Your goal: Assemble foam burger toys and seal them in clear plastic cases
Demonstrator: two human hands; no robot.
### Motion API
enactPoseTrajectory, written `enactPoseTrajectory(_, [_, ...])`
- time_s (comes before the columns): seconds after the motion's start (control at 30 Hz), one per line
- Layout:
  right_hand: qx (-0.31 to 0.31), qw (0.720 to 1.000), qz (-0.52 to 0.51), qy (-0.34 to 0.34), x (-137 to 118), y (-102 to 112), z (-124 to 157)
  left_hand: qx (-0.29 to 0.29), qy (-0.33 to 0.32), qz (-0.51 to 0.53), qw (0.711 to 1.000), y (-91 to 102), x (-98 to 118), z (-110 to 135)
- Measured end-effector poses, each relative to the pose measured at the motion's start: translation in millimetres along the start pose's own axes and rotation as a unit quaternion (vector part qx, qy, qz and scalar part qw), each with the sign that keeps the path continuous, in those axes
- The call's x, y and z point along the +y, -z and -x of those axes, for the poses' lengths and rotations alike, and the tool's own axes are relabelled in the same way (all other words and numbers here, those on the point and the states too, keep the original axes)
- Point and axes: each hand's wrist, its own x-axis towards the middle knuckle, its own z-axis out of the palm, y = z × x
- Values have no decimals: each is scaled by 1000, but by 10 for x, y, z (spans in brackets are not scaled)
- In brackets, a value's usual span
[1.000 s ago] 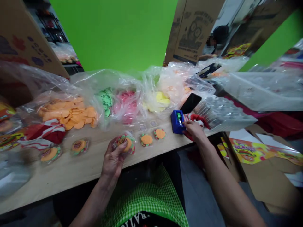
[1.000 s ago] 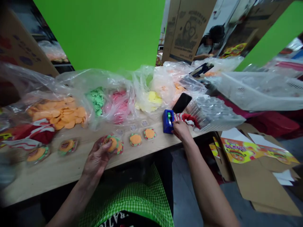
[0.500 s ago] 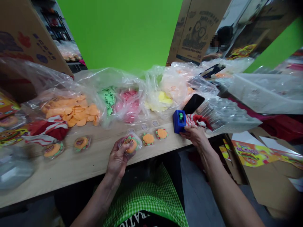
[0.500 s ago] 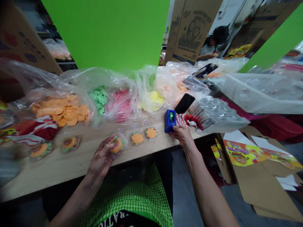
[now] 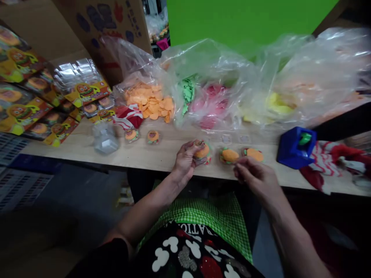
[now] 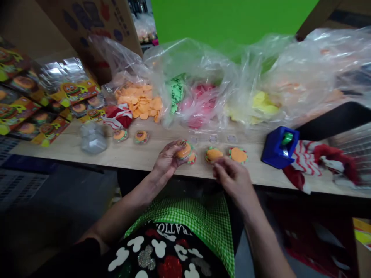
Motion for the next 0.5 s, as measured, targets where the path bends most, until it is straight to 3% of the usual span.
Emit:
enactPoseTrajectory(0.07, [-57, 997, -40, 18, -168, -317, -52, -4, -17, 0, 1000, 1, 9, 13])
enactPoseTrajectory(0.17, [-98, 992, -64, 39, -308, -577, -144, 0, -47, -12, 999, 10, 37, 41])
enactPoseTrajectory(0.33, [-124, 990, -56, 26, -310, -732, -237, 16, -74, -21, 997, 34, 104, 95])
enactPoseTrajectory(0.5, [-83, 996, 13, 10, -206, -863, -305, 8, -121, -26, 992, 36, 88, 126])
